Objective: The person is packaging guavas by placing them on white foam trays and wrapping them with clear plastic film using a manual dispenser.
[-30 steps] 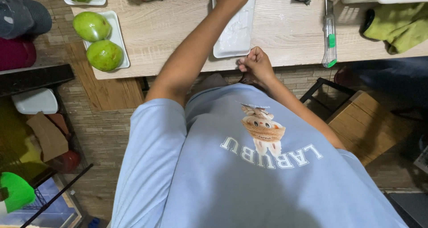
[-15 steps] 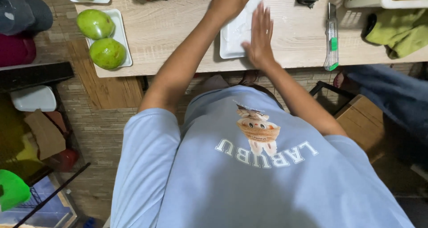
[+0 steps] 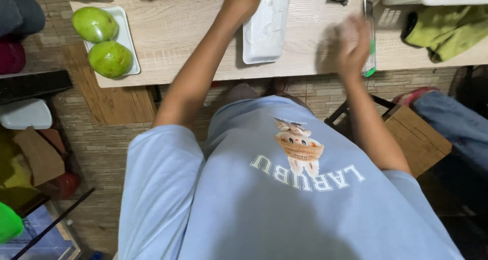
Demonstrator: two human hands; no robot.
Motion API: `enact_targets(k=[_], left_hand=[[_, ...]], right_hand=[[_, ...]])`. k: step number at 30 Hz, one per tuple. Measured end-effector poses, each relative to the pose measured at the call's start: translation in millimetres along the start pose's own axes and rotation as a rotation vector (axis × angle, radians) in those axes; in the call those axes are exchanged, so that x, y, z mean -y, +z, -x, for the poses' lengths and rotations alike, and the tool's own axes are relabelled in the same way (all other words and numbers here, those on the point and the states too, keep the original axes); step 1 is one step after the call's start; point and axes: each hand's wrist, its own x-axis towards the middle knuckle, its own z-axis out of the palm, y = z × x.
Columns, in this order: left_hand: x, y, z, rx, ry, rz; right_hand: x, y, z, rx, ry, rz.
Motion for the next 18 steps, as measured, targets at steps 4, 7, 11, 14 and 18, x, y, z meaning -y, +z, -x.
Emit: enact_targets(k=[4, 7, 11, 14, 18], left_hand=[[10, -23, 48, -0.069, -0.035, 0.066], [24, -24, 78, -0.143, -0.074, 0.133], [42, -6, 111, -0.007, -0.188, 0.198], [15, -13, 111, 0.068, -0.186, 0.178], [35, -6, 76, 0.161, -0.104, 0.182]], right_hand=[[9, -5, -55, -0.072, 0.100, -0.048], [30, 26, -50, 0.122, 0.540, -0.409], [62, 78, -42, 0.355, 1.228, -0.822], [58, 103, -32, 0.503, 1.250, -0.767], [68, 107, -12, 0.410, 1.290, -0.890]])
